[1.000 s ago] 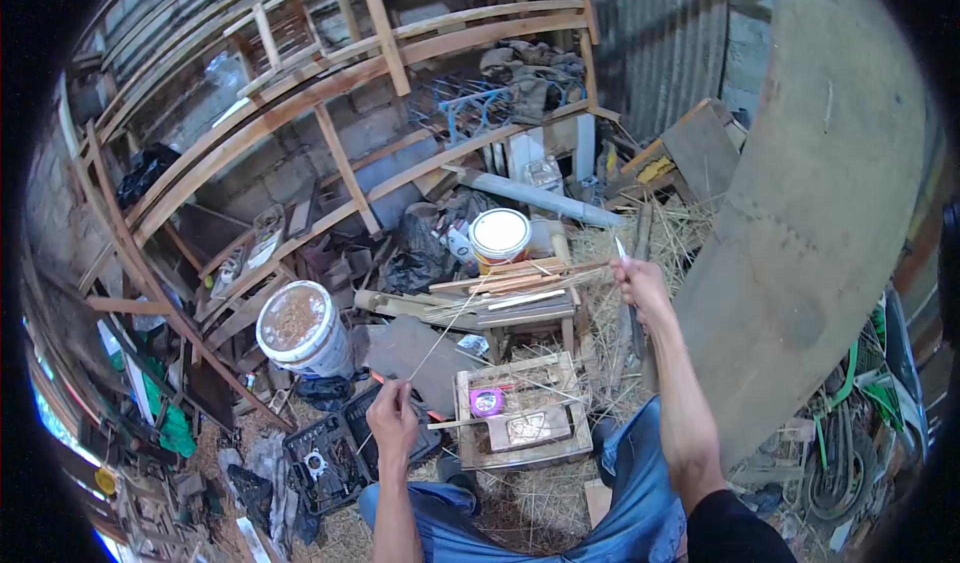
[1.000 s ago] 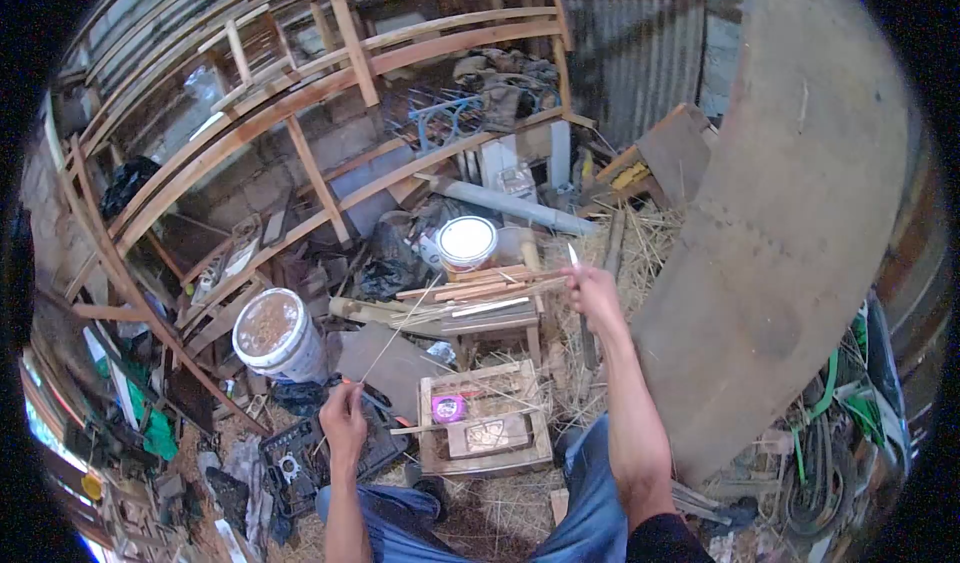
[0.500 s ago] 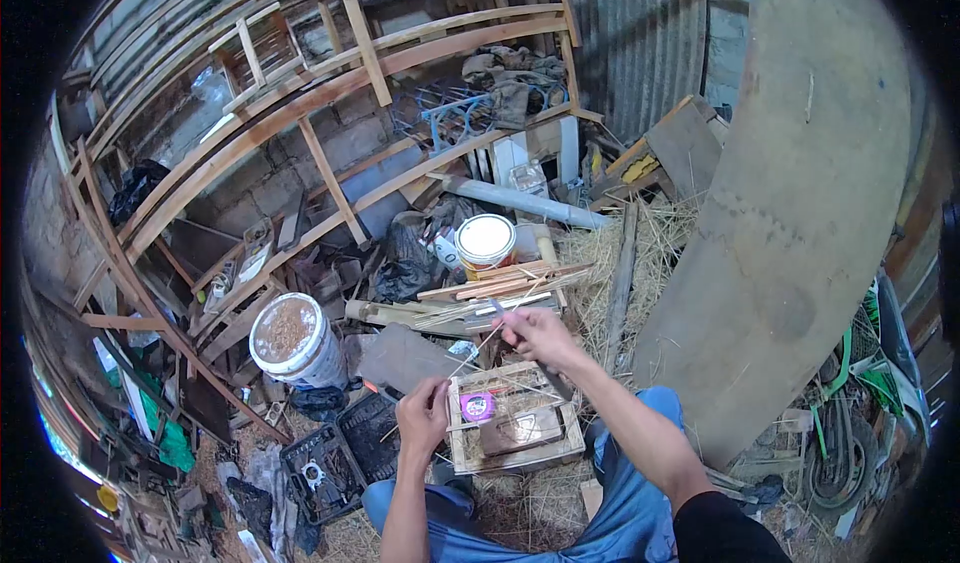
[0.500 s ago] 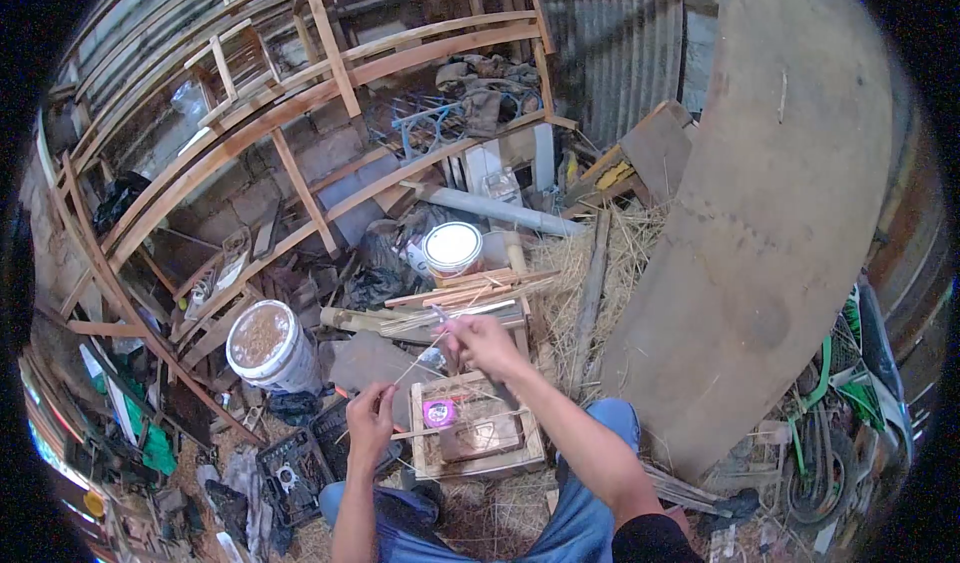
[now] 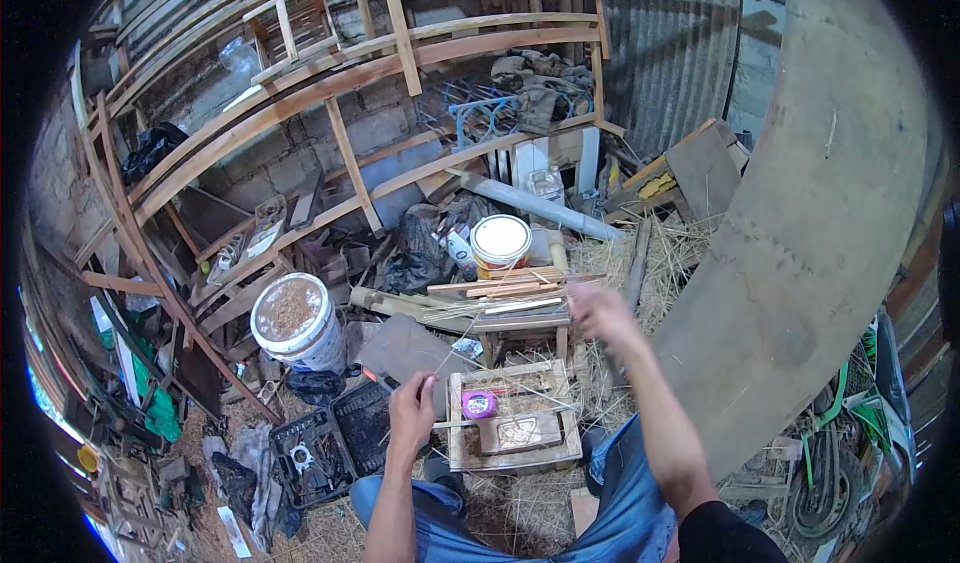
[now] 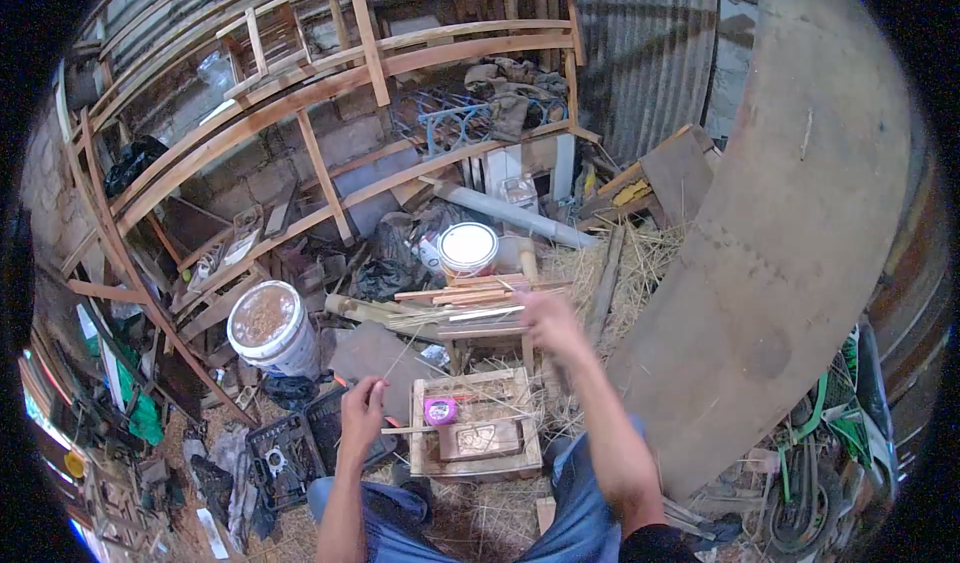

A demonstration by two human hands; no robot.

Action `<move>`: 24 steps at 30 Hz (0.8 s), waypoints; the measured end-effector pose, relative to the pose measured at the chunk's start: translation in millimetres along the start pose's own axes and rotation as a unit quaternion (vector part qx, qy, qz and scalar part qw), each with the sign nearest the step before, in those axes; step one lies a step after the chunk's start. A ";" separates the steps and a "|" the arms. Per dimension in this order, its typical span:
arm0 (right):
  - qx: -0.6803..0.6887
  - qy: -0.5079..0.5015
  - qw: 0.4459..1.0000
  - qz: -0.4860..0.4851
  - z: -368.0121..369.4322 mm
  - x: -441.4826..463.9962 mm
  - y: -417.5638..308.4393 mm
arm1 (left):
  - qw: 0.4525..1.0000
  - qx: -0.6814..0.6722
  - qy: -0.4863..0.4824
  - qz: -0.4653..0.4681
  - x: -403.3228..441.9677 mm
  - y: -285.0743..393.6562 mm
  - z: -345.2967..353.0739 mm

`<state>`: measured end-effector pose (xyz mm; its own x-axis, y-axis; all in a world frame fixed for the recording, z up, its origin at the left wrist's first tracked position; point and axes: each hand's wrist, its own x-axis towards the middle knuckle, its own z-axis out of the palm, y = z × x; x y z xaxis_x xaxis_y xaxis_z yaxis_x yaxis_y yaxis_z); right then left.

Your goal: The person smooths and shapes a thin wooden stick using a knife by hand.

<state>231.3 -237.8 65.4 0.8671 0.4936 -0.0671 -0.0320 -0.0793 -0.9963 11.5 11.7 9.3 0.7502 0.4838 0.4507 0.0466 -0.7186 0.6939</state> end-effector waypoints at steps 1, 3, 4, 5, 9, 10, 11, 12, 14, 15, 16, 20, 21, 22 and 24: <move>-0.029 -0.066 0.997 0.011 26.1 -8.3 0.2 | 1.000 0.005 0.003 0.017 1.2 6.2 5.8; 0.019 -0.214 0.977 -0.008 70.8 -22.8 11.6 | 1.000 -0.005 -0.024 0.006 1.0 18.8 14.7; 0.116 -0.233 0.965 -0.025 89.1 -26.5 16.3 | 0.999 -0.009 -0.049 -0.004 1.5 22.4 16.8; 0.122 -0.231 0.965 -0.027 87.5 -22.2 18.6 | 0.999 -0.005 -0.052 0.000 1.1 22.4 17.3; 0.138 -0.074 0.988 0.019 49.4 7.6 13.0 | 0.998 -0.026 -0.049 -0.004 -4.2 13.9 12.2; 0.142 -0.040 0.989 0.002 32.7 12.1 8.8 | 0.999 0.000 -0.034 0.031 -3.4 15.1 8.9; 0.110 0.032 0.993 -0.031 19.4 14.3 7.2 | 0.997 0.028 -0.019 0.067 -1.8 14.7 5.1; 0.176 0.054 0.982 -0.037 -3.9 36.3 24.4 | 0.997 0.030 -0.016 0.065 -1.5 8.2 1.1; 0.241 0.103 0.961 -0.087 -37.8 39.4 20.4 | 0.999 0.026 0.008 0.023 -3.9 -9.9 -4.1; 0.241 0.096 0.962 -0.084 -32.7 35.8 18.8 | 0.999 0.030 0.011 0.018 -4.7 -12.1 -5.9; 0.190 0.083 0.977 -0.053 -27.6 29.2 17.4 | 0.999 0.035 0.011 0.017 -2.9 -11.8 -6.4; -0.194 0.150 0.943 -0.226 31.3 -1.7 5.1 | 0.994 0.094 -0.005 0.059 1.6 -5.2 6.0; -0.195 0.148 0.942 -0.228 40.5 -2.1 6.9 | 0.988 0.114 0.000 0.103 4.5 -2.8 7.9; -0.229 0.126 0.914 -0.310 48.3 -2.7 12.5 | 0.989 0.120 -0.025 0.082 6.8 -0.9 8.6; -0.261 0.097 0.878 -0.391 52.9 -3.5 23.8 | 0.986 0.137 -0.008 0.092 13.9 -2.1 7.5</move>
<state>201.2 -195.6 39.1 0.5926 0.4218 0.6862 0.7981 -0.1923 -0.5710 26.9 16.1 9.9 0.7723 0.3265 0.5449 0.0834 -0.9025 0.4226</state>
